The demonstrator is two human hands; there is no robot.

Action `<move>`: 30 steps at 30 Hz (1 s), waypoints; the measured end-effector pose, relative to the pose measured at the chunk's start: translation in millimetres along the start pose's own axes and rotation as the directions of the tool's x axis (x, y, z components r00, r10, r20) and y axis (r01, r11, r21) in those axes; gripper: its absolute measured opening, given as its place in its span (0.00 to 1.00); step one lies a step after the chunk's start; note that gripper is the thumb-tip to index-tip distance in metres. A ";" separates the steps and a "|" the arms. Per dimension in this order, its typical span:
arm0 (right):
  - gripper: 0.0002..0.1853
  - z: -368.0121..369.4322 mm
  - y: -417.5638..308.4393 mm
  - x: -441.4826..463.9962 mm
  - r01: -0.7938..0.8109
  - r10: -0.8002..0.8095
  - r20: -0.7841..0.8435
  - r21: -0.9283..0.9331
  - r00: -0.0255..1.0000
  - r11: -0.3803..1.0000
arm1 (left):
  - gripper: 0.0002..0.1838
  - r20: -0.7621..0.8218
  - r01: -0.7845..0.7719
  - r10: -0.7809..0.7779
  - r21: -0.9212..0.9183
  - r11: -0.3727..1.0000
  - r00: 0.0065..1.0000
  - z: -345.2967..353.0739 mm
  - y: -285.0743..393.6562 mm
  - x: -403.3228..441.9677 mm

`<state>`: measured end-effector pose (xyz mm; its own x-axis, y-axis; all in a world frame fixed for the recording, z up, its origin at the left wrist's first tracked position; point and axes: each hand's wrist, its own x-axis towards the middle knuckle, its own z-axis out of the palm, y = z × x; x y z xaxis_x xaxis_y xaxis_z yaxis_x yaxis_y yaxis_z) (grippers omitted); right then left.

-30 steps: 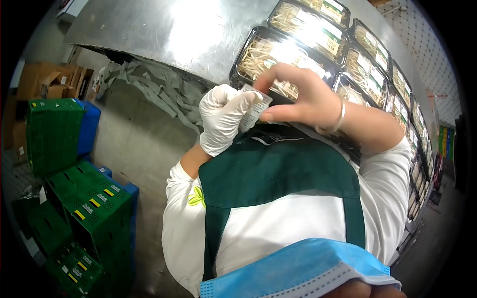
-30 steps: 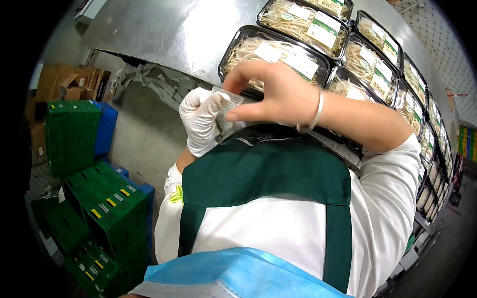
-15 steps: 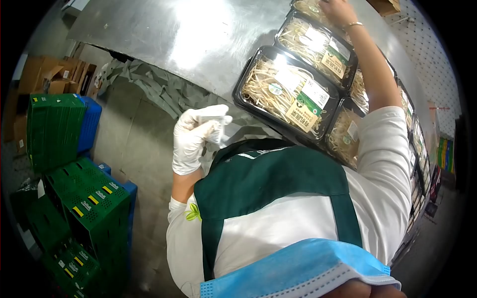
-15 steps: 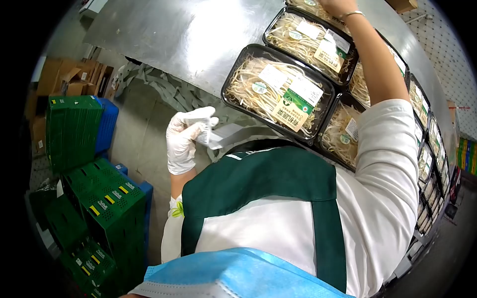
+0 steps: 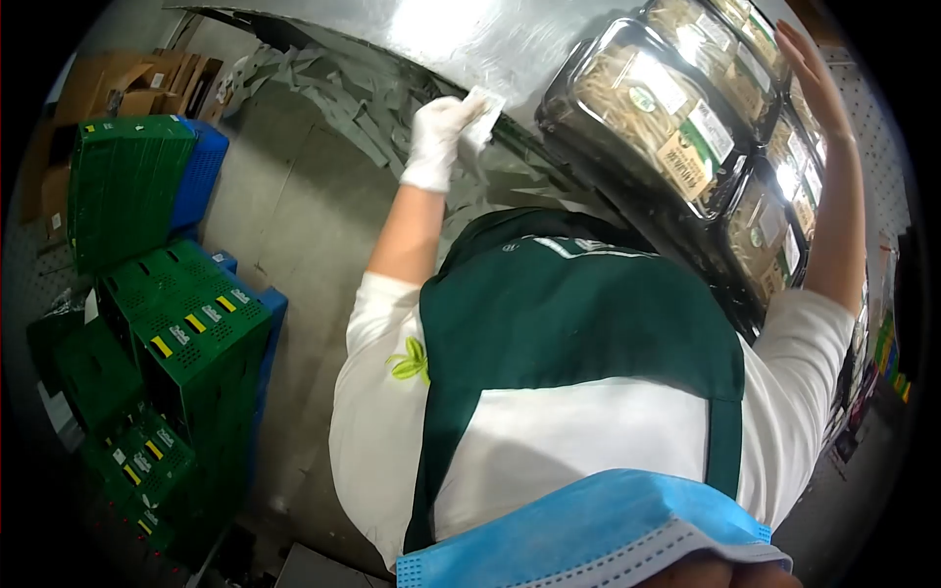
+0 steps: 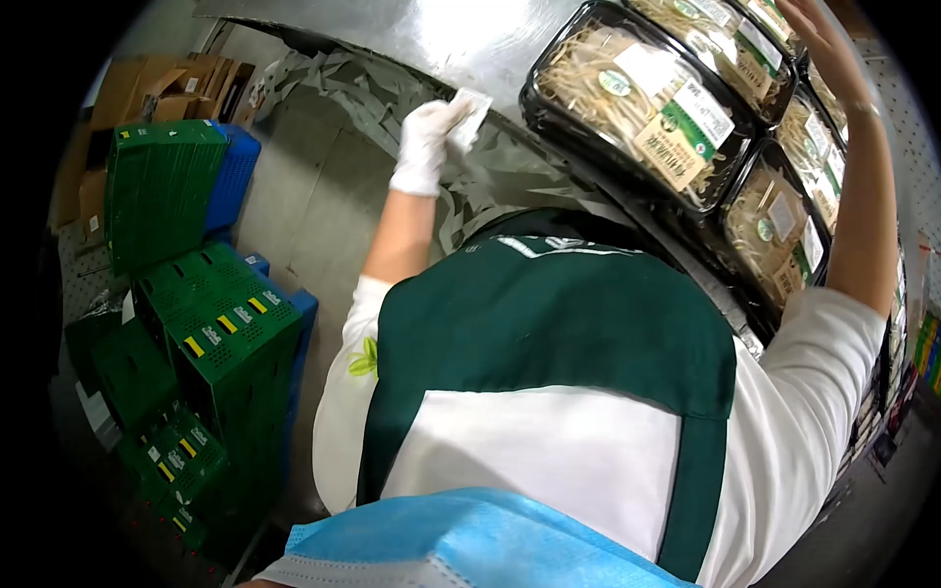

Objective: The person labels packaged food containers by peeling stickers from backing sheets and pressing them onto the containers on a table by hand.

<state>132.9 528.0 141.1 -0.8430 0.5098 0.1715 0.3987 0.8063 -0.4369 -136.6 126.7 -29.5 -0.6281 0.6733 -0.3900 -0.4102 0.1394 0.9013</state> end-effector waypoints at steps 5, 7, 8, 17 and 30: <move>0.29 2.9 -118.9 -92.1 0.130 -0.195 -0.102 -0.448 0.976 0.885 | 0.18 -0.023 -0.001 0.011 0.397 0.918 1.000 0.7 -32.9 49.1; 0.27 -2.4 -130.8 -131.1 0.051 -0.136 -0.190 -0.395 0.972 0.917 | 0.25 -0.023 0.033 -0.023 0.737 0.675 0.999 -10.5 -29.3 57.2; 0.26 -6.7 -124.0 -152.2 -0.005 -0.083 -0.211 -0.385 0.974 0.923 | 0.24 -0.037 0.031 -0.006 0.745 0.666 0.999 -9.7 -27.6 56.6; 0.23 24.7 -127.1 -283.3 -0.658 0.638 -0.410 0.115 0.651 0.745 | 0.19 0.089 -0.101 0.112 -0.121 0.988 0.990 34.7 -51.3 53.9; 0.15 37.6 -163.9 -274.8 -0.087 0.167 -0.594 0.161 0.787 0.983 | 0.29 -0.046 0.122 -0.120 0.039 0.992 0.992 -31.8 -45.2 40.8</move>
<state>285.6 244.6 132.4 -0.3819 0.7140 0.5867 0.4076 0.6999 -0.5864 -164.8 124.8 -92.2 -0.6040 0.6175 -0.5039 -0.4580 0.2485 0.8535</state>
